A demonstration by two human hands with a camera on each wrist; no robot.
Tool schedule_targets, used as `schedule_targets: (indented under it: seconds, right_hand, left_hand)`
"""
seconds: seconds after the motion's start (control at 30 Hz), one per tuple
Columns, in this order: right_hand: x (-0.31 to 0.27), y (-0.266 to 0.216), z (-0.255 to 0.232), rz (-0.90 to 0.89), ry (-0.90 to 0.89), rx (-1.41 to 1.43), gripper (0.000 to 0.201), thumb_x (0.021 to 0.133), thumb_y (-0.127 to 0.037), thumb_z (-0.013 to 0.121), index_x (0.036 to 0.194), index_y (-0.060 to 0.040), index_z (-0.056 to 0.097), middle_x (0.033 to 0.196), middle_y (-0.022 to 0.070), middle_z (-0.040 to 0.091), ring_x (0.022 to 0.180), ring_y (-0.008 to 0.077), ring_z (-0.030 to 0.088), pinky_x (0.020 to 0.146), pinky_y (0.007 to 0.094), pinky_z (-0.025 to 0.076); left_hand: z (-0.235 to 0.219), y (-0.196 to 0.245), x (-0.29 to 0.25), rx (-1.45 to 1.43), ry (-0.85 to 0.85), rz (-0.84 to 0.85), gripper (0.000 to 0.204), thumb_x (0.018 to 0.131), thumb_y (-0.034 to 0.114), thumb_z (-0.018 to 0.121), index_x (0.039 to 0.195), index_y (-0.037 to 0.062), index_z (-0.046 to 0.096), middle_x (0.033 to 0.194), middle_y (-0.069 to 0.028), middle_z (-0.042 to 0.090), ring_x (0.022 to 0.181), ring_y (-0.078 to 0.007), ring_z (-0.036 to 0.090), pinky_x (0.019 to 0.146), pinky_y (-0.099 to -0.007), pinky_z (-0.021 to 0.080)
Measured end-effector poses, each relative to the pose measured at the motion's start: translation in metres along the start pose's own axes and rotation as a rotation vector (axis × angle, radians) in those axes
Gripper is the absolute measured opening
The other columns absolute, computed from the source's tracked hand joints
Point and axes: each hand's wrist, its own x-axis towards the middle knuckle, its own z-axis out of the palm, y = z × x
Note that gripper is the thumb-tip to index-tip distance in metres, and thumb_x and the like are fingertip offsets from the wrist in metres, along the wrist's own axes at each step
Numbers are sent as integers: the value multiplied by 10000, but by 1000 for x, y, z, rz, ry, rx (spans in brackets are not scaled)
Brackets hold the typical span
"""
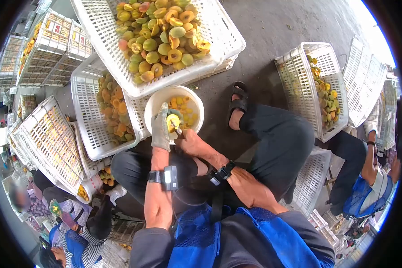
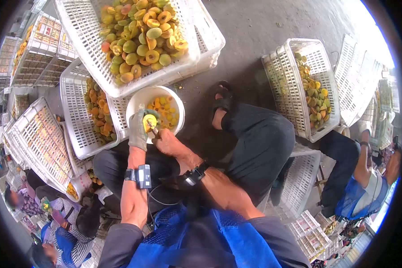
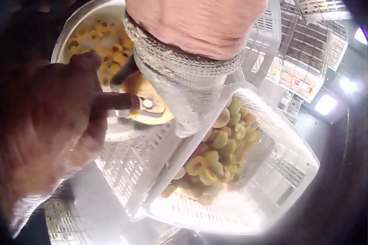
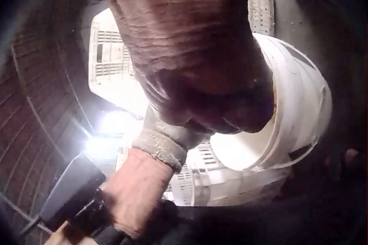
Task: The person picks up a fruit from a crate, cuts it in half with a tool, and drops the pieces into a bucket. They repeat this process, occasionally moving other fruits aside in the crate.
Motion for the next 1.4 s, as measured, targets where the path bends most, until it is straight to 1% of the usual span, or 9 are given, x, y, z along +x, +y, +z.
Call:
schedule_targets:
  seconds: [0.3,0.43,0.7,0.87,0.9,1.13,1.2,1.23,1.4]
  right_hand:
    - [-4,-21,-11,295,-448,457,76,871,-128,629,881,-53,632,610,-18,522,506,87,465,452,257,329]
    - [-6,-35,-26,333,-394,417,111,880,-142,619,846,-36,617,631,11,551,473,114,487,430,289,364]
    - [-6,-20,-41,207,-97,118,235,906,-202,620,838,23,619,573,3,520,459,104,471,437,295,343]
    - [3,-14,-50,132,-60,89,245,904,-210,636,824,19,601,570,-2,505,454,90,463,423,290,344]
    - [3,-15,-51,107,-39,87,245,903,-210,638,821,17,597,569,-3,502,453,89,462,422,290,346]
    - [7,-8,-54,63,-16,116,268,911,-223,666,806,11,589,581,-19,493,467,70,456,419,281,341]
    - [8,-6,-55,47,-16,96,267,917,-226,665,806,5,591,583,-24,490,470,62,452,416,278,333]
    - [7,-5,-56,82,-37,131,256,923,-224,659,810,-5,588,568,-34,470,455,58,444,406,274,321]
    - [3,-25,-63,149,-40,165,244,942,-201,623,822,9,594,563,-18,479,433,77,452,396,274,337]
  left_hand:
    - [3,-9,-1,-136,40,-88,449,998,403,588,831,0,695,715,-138,701,553,-220,657,519,-314,556]
    - [2,-12,17,6,59,-19,418,993,377,607,816,9,698,694,-117,694,540,-201,643,512,-292,536]
    - [-37,61,15,87,412,490,359,1021,305,620,867,-7,706,729,-12,652,588,-78,548,530,-236,418]
    - [-95,98,21,825,884,840,413,1003,347,610,1032,-52,710,838,-178,725,767,-291,689,728,-414,513]
    - [-95,114,13,946,879,693,414,992,348,598,1091,-39,708,981,-220,728,899,-361,694,814,-445,516]
    - [-40,129,30,1314,503,1054,356,939,270,653,1191,20,677,1239,-176,656,1094,-328,656,946,-417,522]
    - [-1,128,29,1335,324,788,388,949,292,649,1248,45,639,1268,-172,645,1118,-307,658,952,-414,525]
    - [-2,113,54,1336,335,917,414,922,276,667,1275,62,641,1241,-195,662,1131,-347,638,979,-428,496]
    - [7,99,109,1631,207,655,339,898,190,644,1204,45,654,1150,-200,661,1044,-336,669,905,-448,513]
